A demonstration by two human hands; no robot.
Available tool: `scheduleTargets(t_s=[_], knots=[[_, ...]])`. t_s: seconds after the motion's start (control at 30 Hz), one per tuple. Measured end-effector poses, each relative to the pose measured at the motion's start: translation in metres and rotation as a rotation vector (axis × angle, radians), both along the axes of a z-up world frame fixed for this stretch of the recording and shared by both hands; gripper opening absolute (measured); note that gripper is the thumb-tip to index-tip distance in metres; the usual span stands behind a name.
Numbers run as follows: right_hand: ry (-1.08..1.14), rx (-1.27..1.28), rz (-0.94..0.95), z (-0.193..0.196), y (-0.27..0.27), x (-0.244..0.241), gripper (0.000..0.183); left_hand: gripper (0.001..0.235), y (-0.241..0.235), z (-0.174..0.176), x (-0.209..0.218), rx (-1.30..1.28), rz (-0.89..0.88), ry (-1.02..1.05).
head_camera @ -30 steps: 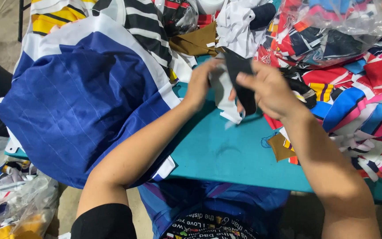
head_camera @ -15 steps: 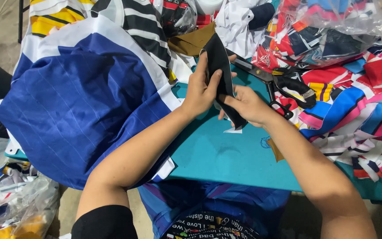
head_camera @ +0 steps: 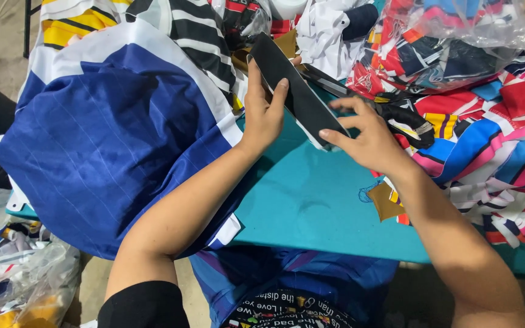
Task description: Sorting, folding, and trimming fabric strips at a workstation in a garment factory.
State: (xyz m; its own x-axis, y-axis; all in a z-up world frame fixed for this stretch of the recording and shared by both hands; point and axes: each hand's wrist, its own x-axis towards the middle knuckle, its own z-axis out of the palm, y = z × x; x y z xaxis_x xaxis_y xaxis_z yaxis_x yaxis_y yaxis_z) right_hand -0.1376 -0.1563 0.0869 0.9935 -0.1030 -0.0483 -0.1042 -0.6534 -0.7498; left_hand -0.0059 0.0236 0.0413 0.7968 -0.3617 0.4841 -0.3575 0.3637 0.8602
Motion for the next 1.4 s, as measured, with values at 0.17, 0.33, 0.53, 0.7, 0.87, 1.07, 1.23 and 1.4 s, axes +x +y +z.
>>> scheduleTargets(t_s=[0.17, 0.33, 0.53, 0.7, 0.87, 1.07, 1.23, 1.4], knots=[[0.09, 0.391, -0.056, 0.003, -0.006, -0.014, 0.031, 0.055, -0.003, -0.004, 0.001, 0.088, 0.061, 0.111], [0.285, 0.43, -0.282, -0.05, -0.033, -0.004, 0.075, 0.074, -0.011, -0.058, 0.03, 0.526, 0.37, 0.039], [0.187, 0.384, 0.015, -0.023, -0.021, -0.013, 0.016, 0.028, -0.001, -0.023, 0.03, 0.6, 0.321, -0.213], [0.16, 0.345, 0.019, -0.027, -0.018, -0.013, 0.017, 0.021, 0.0, -0.024, 0.027, 0.618, 0.341, -0.315], [0.157, 0.281, -0.084, -0.027, -0.015, -0.015, 0.016, 0.03, 0.007, -0.02, 0.044, 0.51, 0.382, -0.287], [0.081, 0.391, -0.173, -0.044, -0.02, -0.013, 0.012, 0.035, 0.014, -0.016, 0.054, 0.465, 0.429, 0.0], [-0.063, 0.541, -0.199, -0.061, -0.037, -0.012, 0.007, 0.018, 0.01, -0.021, 0.056, 0.693, 0.37, -0.223], [0.022, 0.488, -0.313, -0.056, -0.037, -0.012, 0.017, 0.018, 0.007, -0.004, 0.037, 0.46, 0.35, -0.365]])
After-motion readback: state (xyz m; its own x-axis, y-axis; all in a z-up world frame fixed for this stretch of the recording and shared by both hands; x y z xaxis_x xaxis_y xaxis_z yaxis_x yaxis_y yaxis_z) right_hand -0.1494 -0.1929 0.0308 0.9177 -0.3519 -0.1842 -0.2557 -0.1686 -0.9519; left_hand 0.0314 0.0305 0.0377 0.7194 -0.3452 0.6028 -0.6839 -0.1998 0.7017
